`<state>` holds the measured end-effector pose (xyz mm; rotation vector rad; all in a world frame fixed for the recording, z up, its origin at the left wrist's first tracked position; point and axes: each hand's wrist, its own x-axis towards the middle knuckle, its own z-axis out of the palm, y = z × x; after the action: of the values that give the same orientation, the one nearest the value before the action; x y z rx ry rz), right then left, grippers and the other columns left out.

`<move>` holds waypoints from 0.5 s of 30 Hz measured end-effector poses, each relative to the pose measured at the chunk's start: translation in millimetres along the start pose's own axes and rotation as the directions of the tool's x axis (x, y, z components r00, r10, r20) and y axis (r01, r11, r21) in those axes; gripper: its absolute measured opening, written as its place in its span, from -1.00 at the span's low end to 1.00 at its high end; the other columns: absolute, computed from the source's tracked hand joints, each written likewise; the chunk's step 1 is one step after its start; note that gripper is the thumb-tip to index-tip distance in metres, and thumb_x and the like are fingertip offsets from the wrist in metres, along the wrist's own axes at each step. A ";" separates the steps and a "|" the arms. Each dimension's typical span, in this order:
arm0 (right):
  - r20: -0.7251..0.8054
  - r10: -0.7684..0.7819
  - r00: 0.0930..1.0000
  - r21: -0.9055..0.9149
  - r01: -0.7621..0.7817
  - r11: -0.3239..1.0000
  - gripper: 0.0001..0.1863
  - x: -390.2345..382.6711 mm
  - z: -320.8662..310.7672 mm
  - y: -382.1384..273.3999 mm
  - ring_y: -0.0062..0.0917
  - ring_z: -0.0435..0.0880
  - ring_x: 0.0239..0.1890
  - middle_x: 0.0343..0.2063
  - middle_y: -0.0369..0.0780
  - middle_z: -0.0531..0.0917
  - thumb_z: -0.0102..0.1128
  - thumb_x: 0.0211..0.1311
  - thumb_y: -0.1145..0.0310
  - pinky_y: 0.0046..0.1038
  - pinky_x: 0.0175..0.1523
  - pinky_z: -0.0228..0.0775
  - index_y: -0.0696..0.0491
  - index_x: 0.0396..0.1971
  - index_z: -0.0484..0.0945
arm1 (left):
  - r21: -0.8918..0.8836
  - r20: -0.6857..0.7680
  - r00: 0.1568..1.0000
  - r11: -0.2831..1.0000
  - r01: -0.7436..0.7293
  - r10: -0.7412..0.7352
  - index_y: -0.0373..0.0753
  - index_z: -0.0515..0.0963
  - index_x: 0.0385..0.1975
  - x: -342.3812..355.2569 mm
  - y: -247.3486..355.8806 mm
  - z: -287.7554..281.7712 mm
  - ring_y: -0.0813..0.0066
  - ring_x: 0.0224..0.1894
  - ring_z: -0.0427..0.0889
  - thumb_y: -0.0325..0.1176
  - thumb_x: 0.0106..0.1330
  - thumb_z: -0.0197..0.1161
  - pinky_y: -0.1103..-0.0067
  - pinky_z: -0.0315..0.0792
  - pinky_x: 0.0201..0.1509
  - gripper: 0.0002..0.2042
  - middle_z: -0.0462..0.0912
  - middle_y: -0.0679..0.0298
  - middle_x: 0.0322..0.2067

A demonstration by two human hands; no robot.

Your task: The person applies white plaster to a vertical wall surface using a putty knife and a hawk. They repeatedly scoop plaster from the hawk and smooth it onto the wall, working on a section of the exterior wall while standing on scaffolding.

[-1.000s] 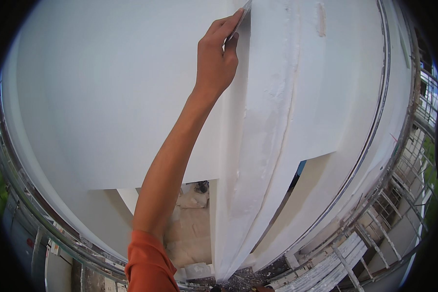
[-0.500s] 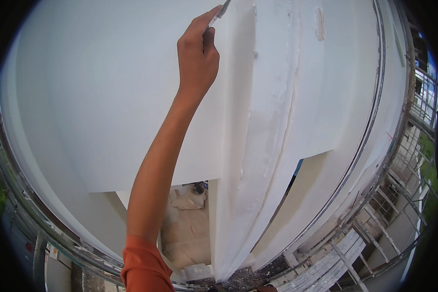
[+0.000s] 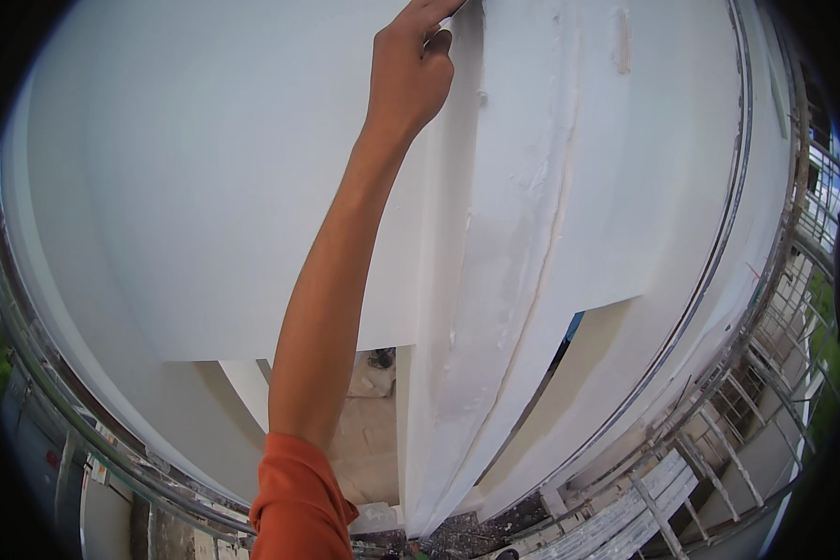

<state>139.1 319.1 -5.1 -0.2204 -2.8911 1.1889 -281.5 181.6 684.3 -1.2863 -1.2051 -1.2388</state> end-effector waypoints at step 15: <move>0.150 0.006 0.989 -0.205 0.025 0.978 -0.66 37.2 0.7 25.4 -0.22 0.68 -0.43 -0.44 -0.12 0.68 0.28 0.12 0.06 -0.26 -0.34 0.50 0.03 -0.28 0.64 | -0.089 0.027 0.960 0.955 0.281 -0.280 -0.25 0.54 0.09 -211.5 10.0 9.2 0.20 0.17 0.52 -0.90 -0.19 -0.19 0.46 0.40 0.23 -0.25 0.58 0.09 0.04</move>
<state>105.4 341.4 -25.2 -0.1222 -3.1433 0.9400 -271.3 182.1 472.6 -1.2202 -1.3907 -1.5065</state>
